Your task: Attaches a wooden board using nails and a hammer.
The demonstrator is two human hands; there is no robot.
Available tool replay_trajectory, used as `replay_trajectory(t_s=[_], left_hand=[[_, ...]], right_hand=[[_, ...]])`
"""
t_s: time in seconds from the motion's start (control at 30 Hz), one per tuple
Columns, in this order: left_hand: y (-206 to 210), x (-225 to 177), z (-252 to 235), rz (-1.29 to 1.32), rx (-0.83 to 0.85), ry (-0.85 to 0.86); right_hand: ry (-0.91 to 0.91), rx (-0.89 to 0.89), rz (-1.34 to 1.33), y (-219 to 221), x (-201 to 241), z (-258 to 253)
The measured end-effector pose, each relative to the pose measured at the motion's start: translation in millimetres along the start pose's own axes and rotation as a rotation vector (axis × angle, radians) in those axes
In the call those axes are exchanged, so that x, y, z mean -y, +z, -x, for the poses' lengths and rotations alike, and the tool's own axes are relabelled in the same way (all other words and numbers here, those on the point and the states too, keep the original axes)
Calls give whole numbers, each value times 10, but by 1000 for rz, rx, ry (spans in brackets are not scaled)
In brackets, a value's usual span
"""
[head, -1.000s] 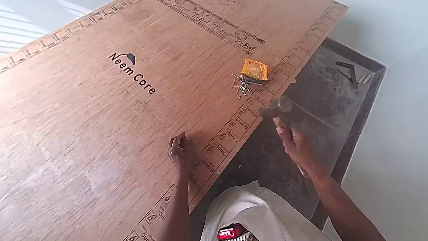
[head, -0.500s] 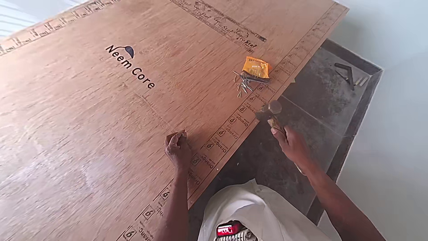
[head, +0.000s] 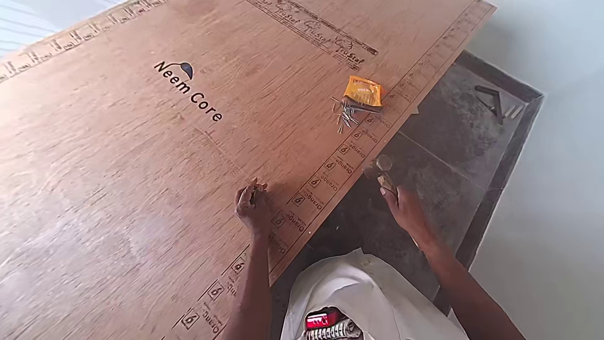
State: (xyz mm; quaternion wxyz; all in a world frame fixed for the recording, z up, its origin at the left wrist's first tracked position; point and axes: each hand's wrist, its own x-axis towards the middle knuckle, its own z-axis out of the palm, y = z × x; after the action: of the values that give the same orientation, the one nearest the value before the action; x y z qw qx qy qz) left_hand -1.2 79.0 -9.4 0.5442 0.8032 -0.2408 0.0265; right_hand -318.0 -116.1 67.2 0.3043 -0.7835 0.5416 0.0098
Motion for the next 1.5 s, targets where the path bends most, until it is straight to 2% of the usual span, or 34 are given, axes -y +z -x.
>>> replay_trajectory(t_s=[0.03, 0.2, 0.33, 0.43, 0.6, 1.13, 1.37, 1.5], left_hand=[[30, -18, -8, 45, 2, -10], [40, -291, 259, 243, 180, -60], [149, -529, 542, 212, 423, 45], [307, -636, 667, 211, 527, 105], [582, -752, 646, 161, 716, -5], [649, -769, 640, 83, 687, 17], [654, -746, 650, 77, 668, 53], [673, -701, 681, 59, 659, 118]], right_hand=[[4, -23, -81, 47, -87, 30], [254, 48, -416, 326, -485, 401], [315, 87, -420, 510, -739, 665], [321, 110, -402, 681, -933, 780], [349, 145, -406, 734, -943, 895], [299, 134, -441, 713, -949, 926], [292, 145, -455, 638, -849, 874], [203, 129, -439, 450, -667, 819]])
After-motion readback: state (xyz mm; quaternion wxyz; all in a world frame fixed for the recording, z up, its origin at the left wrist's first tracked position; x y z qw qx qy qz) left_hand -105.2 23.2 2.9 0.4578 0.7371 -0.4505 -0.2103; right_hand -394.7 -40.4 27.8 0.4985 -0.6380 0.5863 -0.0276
